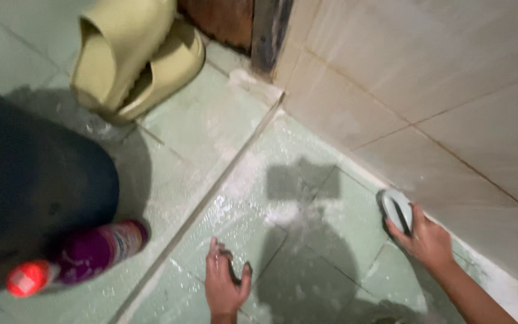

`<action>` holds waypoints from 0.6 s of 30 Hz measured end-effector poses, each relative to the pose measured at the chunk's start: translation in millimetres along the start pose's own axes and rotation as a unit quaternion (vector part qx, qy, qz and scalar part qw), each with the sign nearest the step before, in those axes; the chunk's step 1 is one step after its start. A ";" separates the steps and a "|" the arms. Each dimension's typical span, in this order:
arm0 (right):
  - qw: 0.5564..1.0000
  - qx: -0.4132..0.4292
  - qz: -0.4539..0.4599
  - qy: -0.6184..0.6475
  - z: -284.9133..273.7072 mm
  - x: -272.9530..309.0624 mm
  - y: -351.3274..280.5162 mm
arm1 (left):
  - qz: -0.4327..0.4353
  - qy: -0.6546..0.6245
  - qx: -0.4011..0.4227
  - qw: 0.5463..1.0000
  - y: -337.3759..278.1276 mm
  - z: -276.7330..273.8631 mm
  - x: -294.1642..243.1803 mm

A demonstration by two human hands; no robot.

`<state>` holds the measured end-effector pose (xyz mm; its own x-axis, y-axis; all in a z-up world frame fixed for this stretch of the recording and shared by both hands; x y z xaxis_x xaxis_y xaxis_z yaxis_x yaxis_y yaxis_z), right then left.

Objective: The person scrubs a tiled bathroom floor with a sponge and soapy water, using a metal pan to scoop and pour water. They move a mop bucket to access different areas and scrub along the baseboards. Finally, they rinse their hands under a wall tap.

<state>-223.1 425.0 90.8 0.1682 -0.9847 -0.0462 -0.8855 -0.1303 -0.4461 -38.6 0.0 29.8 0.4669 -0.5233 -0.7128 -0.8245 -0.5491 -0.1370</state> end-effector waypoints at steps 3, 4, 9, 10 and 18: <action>0.988 -0.140 -0.068 0.008 1.4 25.9 21.1 | 0.014 0.007 -0.002 1.000 1.3 -1.1 -2.2; 0.979 -0.181 -0.097 0.015 3.0 47.6 30.9 | 0.016 0.010 0.000 1.000 0.7 -3.5 -2.4; 0.932 -0.295 -0.195 0.075 -18.3 147.9 86.4 | -0.010 0.024 0.009 1.000 -1.2 -2.1 -1.1; 0.905 -0.359 -0.219 0.059 -20.5 168.3 88.3 | -0.018 0.016 0.018 1.000 -2.9 -3.5 -1.0; 0.926 -0.034 -0.354 0.130 99.6 279.4 -49.8 | 0.035 -0.065 -0.031 0.997 -11.8 -17.2 3.3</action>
<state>-88.8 167.8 11.1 0.6150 -0.6431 0.4564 -0.6197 -0.7520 -0.2245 -21.8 -6.5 40.9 0.3596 -0.4751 -0.8031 -0.8302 -0.5558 -0.0429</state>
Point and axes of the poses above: each hand's wrist, its own y-axis towards the middle knuckle, its own z-axis out of the palm, x = y × z, the point moved 2 cm from there along y, towards the middle knuckle, and after that the axes turned 15 degrees about -z, right-handed, at the moved point
